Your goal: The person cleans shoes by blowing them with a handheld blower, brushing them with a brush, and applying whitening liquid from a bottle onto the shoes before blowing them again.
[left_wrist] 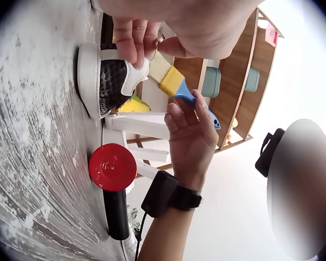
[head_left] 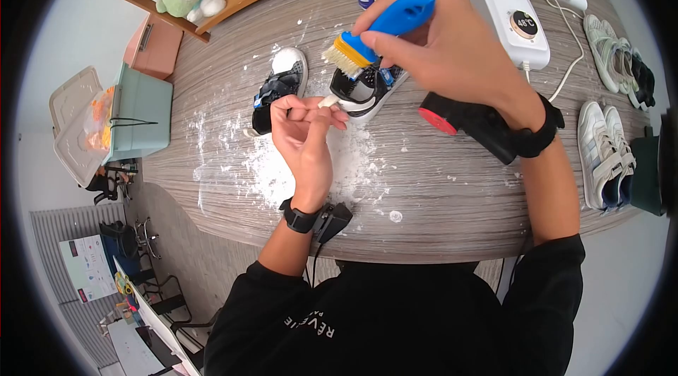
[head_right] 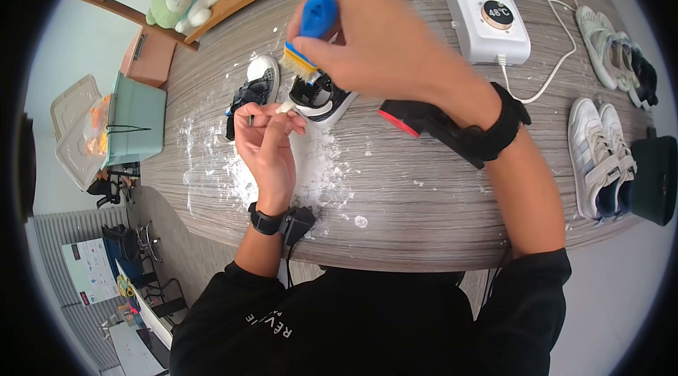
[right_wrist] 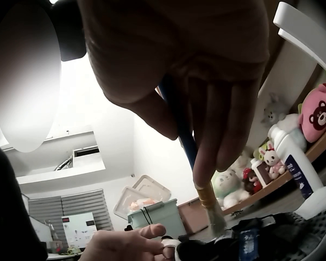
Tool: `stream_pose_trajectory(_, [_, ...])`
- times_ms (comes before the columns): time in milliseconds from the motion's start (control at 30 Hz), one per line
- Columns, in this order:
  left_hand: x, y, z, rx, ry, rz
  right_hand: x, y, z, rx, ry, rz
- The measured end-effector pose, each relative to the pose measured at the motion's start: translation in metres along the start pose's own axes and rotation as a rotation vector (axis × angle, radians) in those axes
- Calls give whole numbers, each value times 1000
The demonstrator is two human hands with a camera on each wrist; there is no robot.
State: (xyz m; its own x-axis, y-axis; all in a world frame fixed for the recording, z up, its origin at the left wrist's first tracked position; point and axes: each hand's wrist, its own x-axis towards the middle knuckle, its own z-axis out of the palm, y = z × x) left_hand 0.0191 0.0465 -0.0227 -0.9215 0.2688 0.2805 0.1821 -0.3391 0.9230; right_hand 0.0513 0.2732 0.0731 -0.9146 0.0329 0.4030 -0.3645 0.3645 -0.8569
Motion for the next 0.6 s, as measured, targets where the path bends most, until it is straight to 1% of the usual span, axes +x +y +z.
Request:
stream_pose_trajectory(67, [-1, 0, 1, 10, 10, -6, 0, 1, -2, 204, 14, 63])
stream_pose_trajectory(100, [-1, 0, 1, 10, 10, -6, 1, 3, -2, 204, 14, 63])
stream_pose_trajectory(167, [-1, 1, 1, 17, 11, -12, 3, 10, -2, 119, 42, 1])
stream_pose_trajectory(200, [-1, 1, 1, 18, 11, -12, 4, 12, -5, 119, 43, 1])
stream_pose_trajectory(267, [-1, 1, 2, 12, 13, -9, 5, 14, -12, -126, 91, -40])
stream_pose_trajectory(400, [-1, 1, 2, 5, 12, -13, 3, 11, -17, -105, 40, -18])
stream_pose_trajectory(467, [-1, 1, 2, 12, 20, -16, 3, 10, -16, -17, -3, -4])
stream_pose_trajectory(500, [-1, 0, 2, 12, 18, -17, 2, 11, -17, -17, -1, -2])
stream_pose_trajectory(567, [0, 0, 1, 12, 12, -8, 4, 16, -23, -332, 61, -28])
stream_pose_trajectory(600, [0, 0, 1, 12, 12, -8, 5, 21, -26, -332, 61, -28])
